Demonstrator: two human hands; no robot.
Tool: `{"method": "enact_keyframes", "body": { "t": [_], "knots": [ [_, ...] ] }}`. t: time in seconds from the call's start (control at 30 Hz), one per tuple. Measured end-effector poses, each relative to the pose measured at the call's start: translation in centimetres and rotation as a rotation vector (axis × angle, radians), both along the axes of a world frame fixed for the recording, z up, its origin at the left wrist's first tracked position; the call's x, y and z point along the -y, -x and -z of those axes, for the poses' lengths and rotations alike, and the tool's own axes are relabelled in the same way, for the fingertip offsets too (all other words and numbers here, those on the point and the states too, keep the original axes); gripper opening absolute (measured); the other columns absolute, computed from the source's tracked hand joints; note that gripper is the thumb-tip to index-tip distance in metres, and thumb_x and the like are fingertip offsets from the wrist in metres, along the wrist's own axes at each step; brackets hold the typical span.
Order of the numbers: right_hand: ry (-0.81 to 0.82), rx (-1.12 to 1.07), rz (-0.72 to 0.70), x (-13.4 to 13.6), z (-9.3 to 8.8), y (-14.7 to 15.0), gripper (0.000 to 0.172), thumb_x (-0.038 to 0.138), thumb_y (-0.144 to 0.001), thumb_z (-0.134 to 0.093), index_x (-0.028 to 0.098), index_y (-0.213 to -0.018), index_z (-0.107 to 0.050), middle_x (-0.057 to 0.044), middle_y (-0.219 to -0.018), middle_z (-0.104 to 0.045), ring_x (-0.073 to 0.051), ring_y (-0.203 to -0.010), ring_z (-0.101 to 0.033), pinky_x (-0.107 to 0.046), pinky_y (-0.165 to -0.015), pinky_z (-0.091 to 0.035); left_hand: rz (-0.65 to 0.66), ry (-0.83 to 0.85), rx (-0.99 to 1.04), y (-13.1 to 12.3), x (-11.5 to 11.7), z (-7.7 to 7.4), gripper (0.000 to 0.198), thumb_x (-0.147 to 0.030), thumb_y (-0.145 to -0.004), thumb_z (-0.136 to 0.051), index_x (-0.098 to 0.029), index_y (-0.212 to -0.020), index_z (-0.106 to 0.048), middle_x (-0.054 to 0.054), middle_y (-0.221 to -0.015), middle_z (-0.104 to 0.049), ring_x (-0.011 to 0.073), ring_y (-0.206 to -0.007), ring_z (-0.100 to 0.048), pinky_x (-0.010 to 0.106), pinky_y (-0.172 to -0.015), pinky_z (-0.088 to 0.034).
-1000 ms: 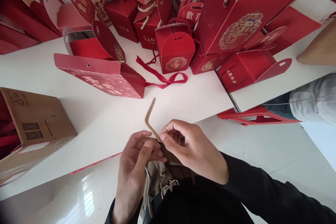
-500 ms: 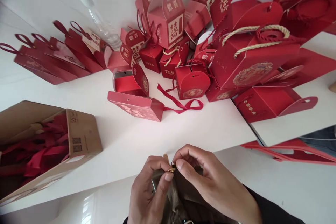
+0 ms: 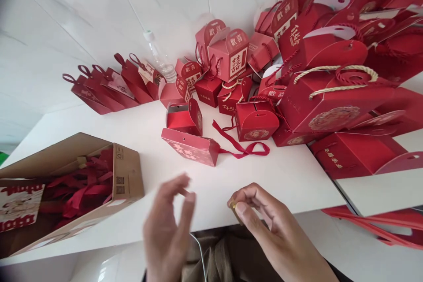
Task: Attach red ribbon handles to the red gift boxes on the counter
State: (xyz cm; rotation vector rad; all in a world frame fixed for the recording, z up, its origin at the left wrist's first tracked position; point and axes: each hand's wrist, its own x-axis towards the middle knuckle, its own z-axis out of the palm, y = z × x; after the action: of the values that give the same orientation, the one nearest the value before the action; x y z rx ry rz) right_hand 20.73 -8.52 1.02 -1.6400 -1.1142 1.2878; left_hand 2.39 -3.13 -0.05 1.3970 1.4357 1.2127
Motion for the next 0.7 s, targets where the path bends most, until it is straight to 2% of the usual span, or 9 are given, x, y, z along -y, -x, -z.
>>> {"method": "enact_keyframes", "body": {
  "t": [0.03,0.1,0.17,0.23,0.33,0.4,0.5,0.6,0.7],
  "knots": [
    [-0.022,0.004,0.034,0.0,0.1,-0.3,0.041,0.066,-0.102,-0.053,0.027,-0.098,-0.066,-0.004,-0.095,-0.071,-0.022,-0.084,-0.067,-0.029,-0.077,-0.059,-0.057,-0.11,-0.044,0.6,-1.6,-0.4,0.033,-0.035,-0.097,-0.07,-0.028,-0.129,-0.065,0.01,-0.134,-0.067,0.0264,-0.12,-0.063,0.041,-0.103,-0.051],
    [-0.088,0.029,0.07,-0.3,0.3,-0.8,0.037,0.064,-0.103,-0.054,0.028,-0.104,-0.065,-0.007,-0.116,-0.073,-0.024,-0.099,-0.07,-0.031,-0.084,-0.061,-0.028,-0.282,-0.083,1.7,-4.8,-0.8,0.057,-0.032,-0.096,-0.071,-0.029,-0.149,-0.049,0.012,-0.155,-0.052,0.0277,-0.142,-0.051,0.045,-0.116,-0.044],
    [-0.15,0.063,0.066,-1.0,0.4,-1.2,0.036,0.063,-0.103,-0.055,0.028,-0.105,-0.062,-0.009,-0.13,-0.069,-0.028,-0.116,-0.068,-0.034,-0.09,-0.06,0.09,-0.295,-0.073,2.3,-7.3,-0.7,0.07,-0.031,-0.095,-0.073,-0.029,-0.156,-0.039,0.012,-0.156,-0.052,0.0272,-0.146,-0.048,0.047,-0.121,-0.04],
    [-0.17,0.087,0.05,-2.0,0.4,-1.3,0.037,0.065,-0.103,-0.053,0.029,-0.105,-0.059,-0.01,-0.134,-0.067,-0.031,-0.123,-0.065,-0.04,-0.094,-0.06,0.153,-0.248,-0.035,2.5,-8.4,-0.2,0.07,-0.032,-0.094,-0.074,-0.028,-0.155,-0.04,0.011,-0.141,-0.062,0.0254,-0.135,-0.058,0.046,-0.119,-0.041],
    [-0.145,0.076,0.026,-3.3,0.1,-0.8,0.04,0.068,-0.104,-0.048,0.03,-0.107,-0.057,-0.011,-0.133,-0.067,-0.033,-0.125,-0.065,-0.049,-0.101,-0.056,0.186,-0.172,0.065,2.6,-7.7,0.4,0.06,-0.031,-0.097,-0.071,-0.027,-0.151,-0.045,0.007,-0.115,-0.07,0.0215,-0.108,-0.069,0.04,-0.103,-0.054],
    [-0.163,0.023,0.002,-3.7,-0.1,-0.3,0.038,0.067,-0.105,-0.048,0.03,-0.104,-0.056,-0.01,-0.134,-0.067,-0.033,-0.138,-0.056,-0.051,-0.11,-0.05,0.213,-0.133,0.078,2.9,-6.5,0.6,0.049,-0.03,-0.099,-0.068,-0.028,-0.146,-0.051,0.006,-0.113,-0.07,0.0199,-0.103,-0.07,0.034,-0.093,-0.058],
    [-0.208,-0.049,-0.029,-3.5,0.2,0.0,0.033,0.062,-0.108,-0.048,0.03,-0.1,-0.054,-0.007,-0.122,-0.07,-0.029,-0.151,-0.044,-0.047,-0.117,-0.044,0.181,-0.206,-0.094,3.6,-4.9,0.3,0.03,-0.027,-0.098,-0.07,-0.03,-0.128,-0.065,0.004,-0.114,-0.067,0.0172,-0.105,-0.067,0.028,-0.091,-0.055],
    [-0.202,-0.029,-0.027,-2.9,0.6,-0.2,0.031,0.06,-0.108,-0.048,0.031,-0.102,-0.055,-0.005,-0.104,-0.069,-0.028,-0.144,-0.052,-0.044,-0.11,-0.051,0.131,-0.365,-0.301,4.4,-4.2,-0.4,0.022,-0.025,-0.092,-0.077,-0.029,-0.114,-0.072,0.002,-0.105,-0.061,0.0159,-0.102,-0.064,0.025,-0.086,-0.054],
    [-0.189,0.038,0.025,-2.4,0.8,-0.5,0.032,0.061,-0.106,-0.051,0.03,-0.104,-0.057,-0.005,-0.109,-0.069,-0.029,-0.135,-0.059,-0.04,-0.101,-0.057,0.218,-0.379,-0.319,4.6,-4.0,-1.0,0.017,-0.023,-0.092,-0.077,-0.026,-0.106,-0.069,0.002,-0.109,-0.063,0.0151,-0.102,-0.065,0.024,-0.085,-0.055]
  ]
}}
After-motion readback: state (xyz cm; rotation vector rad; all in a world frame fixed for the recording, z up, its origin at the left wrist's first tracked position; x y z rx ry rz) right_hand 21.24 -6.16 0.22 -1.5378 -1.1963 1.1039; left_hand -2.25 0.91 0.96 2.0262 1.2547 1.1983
